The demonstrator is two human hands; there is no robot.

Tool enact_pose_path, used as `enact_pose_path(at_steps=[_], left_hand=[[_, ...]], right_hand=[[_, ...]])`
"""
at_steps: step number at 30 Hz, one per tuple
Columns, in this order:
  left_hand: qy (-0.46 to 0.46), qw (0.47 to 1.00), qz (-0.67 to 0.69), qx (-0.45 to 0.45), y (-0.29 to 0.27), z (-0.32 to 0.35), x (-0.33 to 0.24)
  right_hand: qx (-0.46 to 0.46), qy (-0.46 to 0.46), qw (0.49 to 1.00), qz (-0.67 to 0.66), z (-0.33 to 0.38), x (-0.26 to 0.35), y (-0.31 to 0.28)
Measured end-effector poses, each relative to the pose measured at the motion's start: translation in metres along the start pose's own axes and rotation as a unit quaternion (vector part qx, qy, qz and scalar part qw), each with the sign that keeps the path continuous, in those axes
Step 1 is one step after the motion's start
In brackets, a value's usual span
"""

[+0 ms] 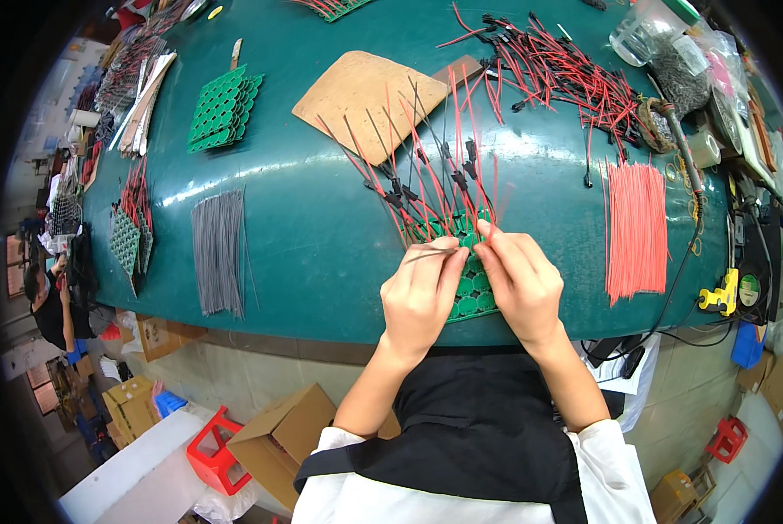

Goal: The person inserts wires into a printed circuit board, then solders them in place with a soldering iron.

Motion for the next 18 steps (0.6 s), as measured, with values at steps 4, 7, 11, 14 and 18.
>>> enact_pose_path(at_steps=[4,7,11,14,18], left_hand=[[0.000,0.998,-0.048,0.046,-0.002,-0.007,-0.005],[0.020,0.998,-0.044,0.044,0.001,-0.010,-0.007],[0.002,0.998,-0.032,0.052,0.001,-0.010,-0.003],[-0.016,0.998,-0.011,0.055,0.000,-0.010,-0.002],[-0.029,0.999,0.032,0.029,0.001,-0.008,0.002]], right_hand=[[-0.023,0.084,0.996,-0.037,0.000,-0.006,-0.014],[-0.020,0.091,0.995,-0.026,0.003,-0.015,-0.016],[-0.029,0.086,0.995,-0.029,0.003,-0.016,-0.012],[-0.024,0.081,0.996,-0.031,0.004,-0.016,-0.011],[-0.019,0.072,0.997,-0.018,0.003,-0.016,-0.011]])
Point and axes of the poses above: each hand's wrist, its own z-axis away from the middle knuckle, its own y-axis out of the palm, x = y × z, the point moved 3 cm from there along -z, towards the middle knuckle, and after that the axes turned 5 degrees about -z, right-handed, at the moved point
